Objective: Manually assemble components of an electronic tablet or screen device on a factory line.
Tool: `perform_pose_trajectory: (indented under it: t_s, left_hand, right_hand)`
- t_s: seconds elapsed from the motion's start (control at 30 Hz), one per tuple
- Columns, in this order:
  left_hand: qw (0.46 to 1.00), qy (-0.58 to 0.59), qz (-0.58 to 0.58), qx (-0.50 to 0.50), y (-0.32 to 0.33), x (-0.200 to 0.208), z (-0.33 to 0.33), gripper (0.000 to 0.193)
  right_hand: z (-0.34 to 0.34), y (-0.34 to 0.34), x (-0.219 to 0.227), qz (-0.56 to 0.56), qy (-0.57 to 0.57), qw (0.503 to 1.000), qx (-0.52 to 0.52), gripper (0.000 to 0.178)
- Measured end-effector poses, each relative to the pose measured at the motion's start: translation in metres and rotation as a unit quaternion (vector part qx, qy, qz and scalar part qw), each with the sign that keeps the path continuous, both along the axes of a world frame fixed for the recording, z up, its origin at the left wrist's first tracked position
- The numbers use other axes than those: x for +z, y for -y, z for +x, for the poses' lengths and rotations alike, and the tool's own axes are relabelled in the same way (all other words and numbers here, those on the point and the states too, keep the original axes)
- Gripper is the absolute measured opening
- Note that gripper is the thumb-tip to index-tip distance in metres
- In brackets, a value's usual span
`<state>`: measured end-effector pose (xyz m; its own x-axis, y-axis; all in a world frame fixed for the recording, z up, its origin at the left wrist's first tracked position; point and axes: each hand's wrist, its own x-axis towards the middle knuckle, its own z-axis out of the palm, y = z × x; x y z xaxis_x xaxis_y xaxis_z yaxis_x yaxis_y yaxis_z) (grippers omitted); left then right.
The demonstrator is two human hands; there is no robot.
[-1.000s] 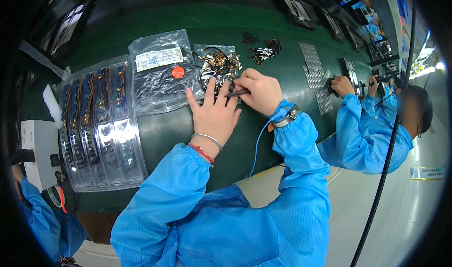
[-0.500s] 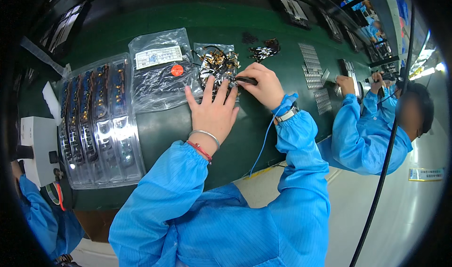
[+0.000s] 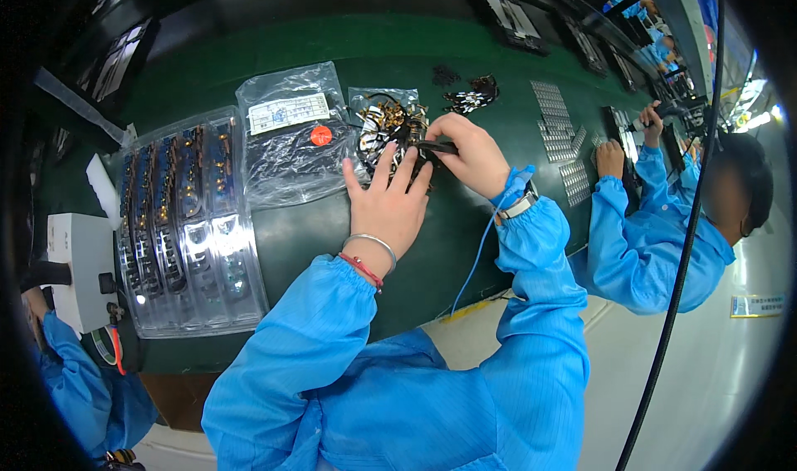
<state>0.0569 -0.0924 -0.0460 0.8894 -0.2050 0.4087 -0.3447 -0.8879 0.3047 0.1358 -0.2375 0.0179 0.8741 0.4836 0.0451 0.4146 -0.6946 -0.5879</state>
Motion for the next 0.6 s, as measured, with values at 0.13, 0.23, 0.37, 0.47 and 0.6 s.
perform_pose_trajectory:
  t_s: [0.13,0.23,0.37,0.47,0.6]
  left_hand:
    - [1.000,-0.010,-0.004,0.005,-0.002,-0.001,0.000,0.039]
    - [1.000,-0.015,0.001,0.005,-0.002,0.000,0.000,0.039]
    - [1.000,-0.021,0.005,0.008,-0.004,0.002,-0.001,0.039]
    - [1.000,-0.023,0.001,0.005,-0.003,0.003,-0.001,0.039]
    - [1.000,-0.024,-0.001,0.004,-0.003,0.004,-0.001,0.039]
  right_hand:
    - [0.007,0.004,-0.015,0.001,0.120,0.991,0.063,0.016]
    - [0.005,0.003,-0.014,-0.003,0.095,0.995,0.038,0.014]
    - [0.003,-0.001,-0.009,-0.019,0.055,0.998,-0.001,0.013]
    - [0.003,-0.004,-0.014,-0.034,0.054,0.998,0.002,0.018]
    - [0.004,-0.004,-0.017,-0.043,0.105,0.993,0.013,0.019]
